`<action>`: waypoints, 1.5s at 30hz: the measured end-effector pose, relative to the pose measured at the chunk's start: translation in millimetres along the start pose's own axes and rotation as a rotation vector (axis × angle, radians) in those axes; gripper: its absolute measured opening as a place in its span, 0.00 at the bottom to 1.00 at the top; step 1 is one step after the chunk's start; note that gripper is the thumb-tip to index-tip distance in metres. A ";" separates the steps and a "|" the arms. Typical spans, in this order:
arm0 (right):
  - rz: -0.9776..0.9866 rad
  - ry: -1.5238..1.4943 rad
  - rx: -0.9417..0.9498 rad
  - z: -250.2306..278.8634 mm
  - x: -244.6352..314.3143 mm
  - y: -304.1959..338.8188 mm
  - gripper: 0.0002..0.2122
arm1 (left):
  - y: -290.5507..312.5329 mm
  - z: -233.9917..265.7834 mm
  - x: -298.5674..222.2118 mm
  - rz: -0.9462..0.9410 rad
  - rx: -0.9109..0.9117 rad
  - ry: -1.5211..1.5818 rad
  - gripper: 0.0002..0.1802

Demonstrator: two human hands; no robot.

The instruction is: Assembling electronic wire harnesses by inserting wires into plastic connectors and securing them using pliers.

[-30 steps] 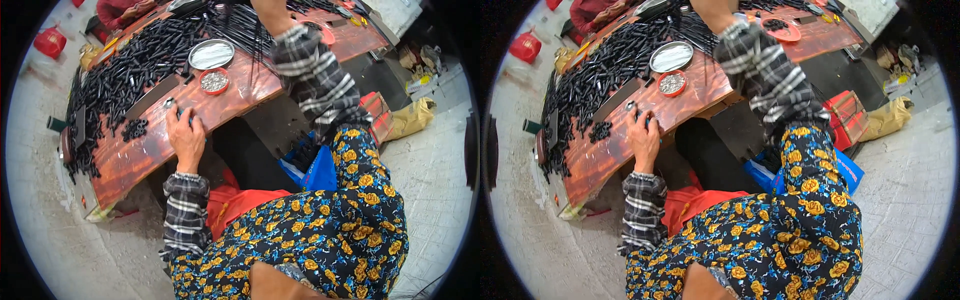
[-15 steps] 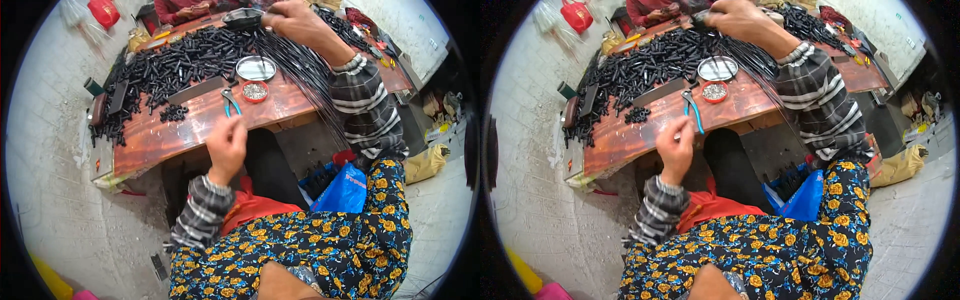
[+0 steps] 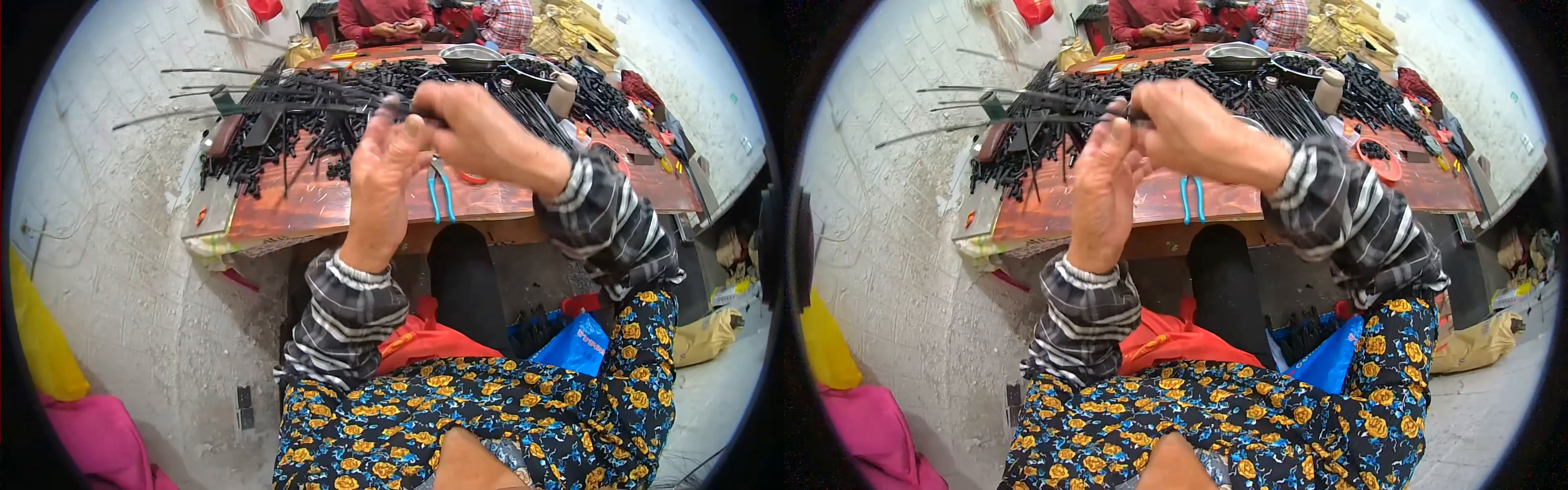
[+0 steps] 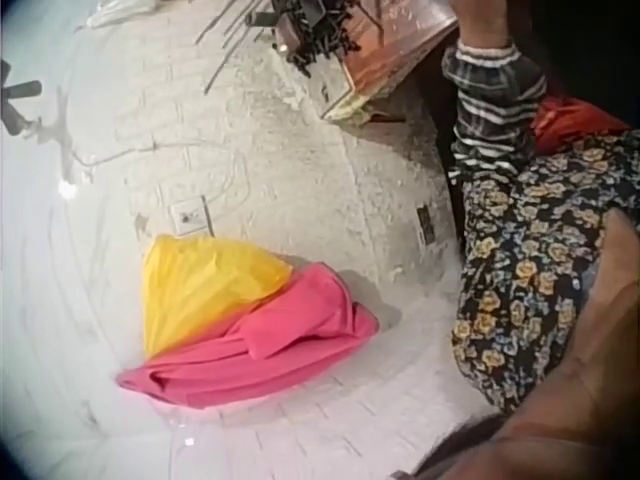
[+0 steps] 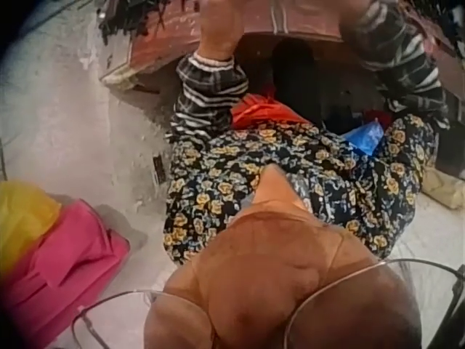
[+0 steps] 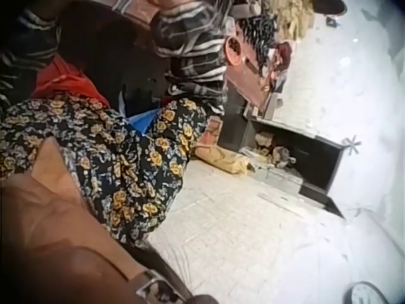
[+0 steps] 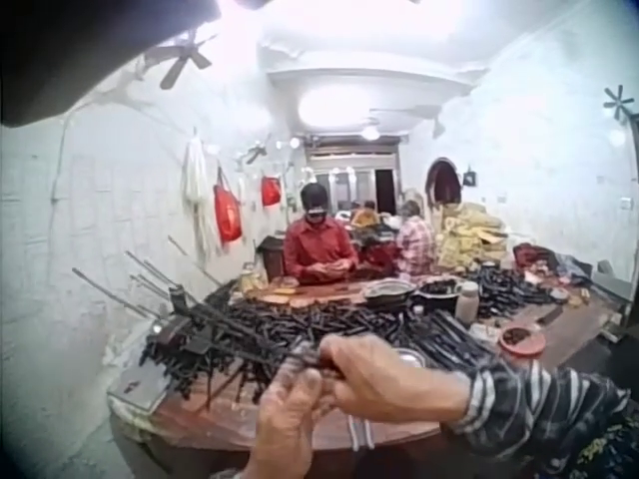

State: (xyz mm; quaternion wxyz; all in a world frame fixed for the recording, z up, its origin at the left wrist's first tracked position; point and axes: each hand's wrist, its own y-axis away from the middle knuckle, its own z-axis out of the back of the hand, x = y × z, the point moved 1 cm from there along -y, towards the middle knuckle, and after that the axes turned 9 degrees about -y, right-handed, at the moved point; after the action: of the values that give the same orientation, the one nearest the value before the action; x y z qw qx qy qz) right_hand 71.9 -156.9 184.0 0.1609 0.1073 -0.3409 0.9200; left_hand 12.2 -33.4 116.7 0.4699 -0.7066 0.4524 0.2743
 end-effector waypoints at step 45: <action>-0.112 -0.539 -0.341 -82.5 12.6 54.5 0.12 | 20.6 34.5 -40.6 0.214 0.051 0.172 0.19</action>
State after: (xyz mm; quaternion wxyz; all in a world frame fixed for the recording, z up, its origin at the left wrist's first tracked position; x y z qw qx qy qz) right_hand 32.8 -138.6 94.2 0.1309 0.3370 -0.5142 0.7777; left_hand -22.8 10.5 127.0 0.4153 -0.6631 0.5706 0.2497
